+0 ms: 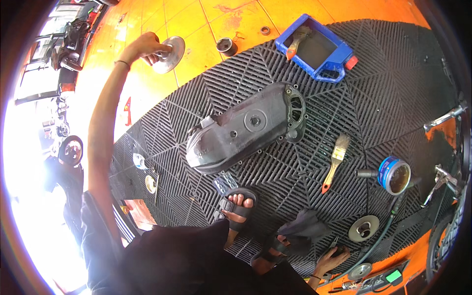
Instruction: The person cleans and lubricates a motorcycle pulley assembly by hand and with a brush, then uses a hammer and a screwdriver to assemble the components on a shop floor.
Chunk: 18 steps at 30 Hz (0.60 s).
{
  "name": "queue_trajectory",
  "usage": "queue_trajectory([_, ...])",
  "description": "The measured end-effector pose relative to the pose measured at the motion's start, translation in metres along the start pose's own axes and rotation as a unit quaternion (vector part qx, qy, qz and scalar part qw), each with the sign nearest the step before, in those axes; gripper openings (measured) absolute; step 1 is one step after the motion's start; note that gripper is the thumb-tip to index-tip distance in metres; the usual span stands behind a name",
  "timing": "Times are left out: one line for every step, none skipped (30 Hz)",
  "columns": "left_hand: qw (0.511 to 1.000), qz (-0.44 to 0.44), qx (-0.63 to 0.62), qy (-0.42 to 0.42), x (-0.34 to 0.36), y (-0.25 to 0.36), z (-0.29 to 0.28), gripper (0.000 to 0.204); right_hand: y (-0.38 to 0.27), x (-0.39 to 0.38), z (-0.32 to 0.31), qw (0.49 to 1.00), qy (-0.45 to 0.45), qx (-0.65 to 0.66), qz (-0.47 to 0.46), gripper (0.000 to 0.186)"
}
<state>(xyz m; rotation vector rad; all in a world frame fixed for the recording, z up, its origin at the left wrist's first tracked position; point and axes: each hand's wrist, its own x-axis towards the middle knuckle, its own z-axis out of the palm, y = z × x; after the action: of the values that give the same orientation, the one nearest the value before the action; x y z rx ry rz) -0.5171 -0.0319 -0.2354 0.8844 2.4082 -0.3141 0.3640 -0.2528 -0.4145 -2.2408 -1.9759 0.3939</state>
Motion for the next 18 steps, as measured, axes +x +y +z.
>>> queue_trajectory([1.0, -0.008, -0.009, 0.01, 0.026, -0.007, 0.019, 0.05, 0.004, -0.001, -0.002, 0.998, -0.043, 0.001, 0.05, 0.059])
queue_trajectory([0.997, 0.018, -0.071, 0.03, 0.046, -0.013, 0.055, 0.05, 0.006, -0.005, 0.001, 0.999, -0.006, -0.041, 0.026, 0.057])
queue_trajectory([0.994, 0.017, -0.086, 0.064, 0.062, -0.032, 0.086, 0.051, 0.011, -0.004, 0.006, 0.997, 0.023, -0.077, -0.005, 0.055])
queue_trajectory([0.99, 0.02, -0.101, 0.1, 0.073, -0.044, 0.103, 0.051, 0.013, 0.0, 0.01, 0.992, 0.055, -0.112, -0.037, 0.052])
queue_trajectory([0.987, -0.016, -0.121, 0.107, 0.055, -0.006, 0.1, 0.05, 0.009, -0.003, 0.007, 0.995, 0.045, -0.086, -0.012, 0.056])
queue_trajectory([0.986, 0.013, -0.136, 0.091, 0.063, -0.003, 0.107, 0.05, 0.01, -0.006, 0.0, 0.996, 0.015, -0.088, 0.026, 0.059])
queue_trajectory([0.986, 0.031, -0.142, 0.087, 0.06, -0.015, 0.1, 0.05, 0.009, -0.009, 0.0, 0.995, -0.022, -0.075, 0.057, 0.063])
queue_trajectory([0.984, 0.049, -0.149, 0.081, 0.056, -0.026, 0.095, 0.05, 0.009, -0.008, 0.001, 0.992, -0.06, -0.063, 0.088, 0.067])
queue_trajectory([0.983, 0.059, -0.136, 0.104, 0.054, -0.032, 0.094, 0.051, 0.012, -0.002, -0.001, 0.992, -0.082, -0.03, 0.09, 0.064])
queue_trajectory([0.98, 0.051, -0.148, 0.124, 0.052, -0.037, 0.091, 0.052, 0.012, -0.002, 0.001, 0.994, -0.062, -0.034, 0.079, 0.062])
queue_trajectory([0.976, 0.043, -0.159, 0.144, 0.05, -0.042, 0.087, 0.052, 0.013, -0.004, 0.004, 0.996, -0.042, -0.039, 0.07, 0.061])
queue_trajectory([0.971, 0.036, -0.17, 0.164, 0.047, -0.045, 0.083, 0.053, 0.013, -0.006, 0.006, 0.997, -0.022, -0.043, 0.061, 0.059])
queue_trajectory([0.968, 0.032, -0.158, 0.19, 0.041, -0.046, 0.078, 0.061, 0.011, -0.004, 0.006, 0.997, -0.015, -0.042, 0.06, 0.058])
queue_trajectory([0.958, 0.051, -0.123, 0.256, 0.044, -0.059, 0.077, 0.063, 0.006, -0.003, 0.008, 0.998, -0.005, -0.038, 0.058, 0.057])
queue_trajectory([0.941, 0.071, -0.086, 0.319, 0.054, -0.078, 0.078, 0.065, 0.002, -0.001, 0.01, 0.998, 0.004, -0.034, 0.059, 0.055])
queue_trajectory([0.921, 0.095, -0.051, 0.375, 0.058, -0.08, 0.082, 0.067, 0.004, -0.002, 0.011, 0.998, 0.019, -0.042, 0.039, 0.056])
queue_trajectory([0.918, 0.068, -0.068, 0.385, 0.061, -0.082, 0.086, 0.061, 0.007, -0.001, 0.011, 0.998, 0.033, -0.05, 0.021, 0.056])
queue_trajectory([0.913, 0.057, -0.085, 0.395, 0.064, -0.084, 0.089, 0.059, 0.009, -0.002, 0.012, 0.997, 0.047, -0.058, 0.003, 0.057])
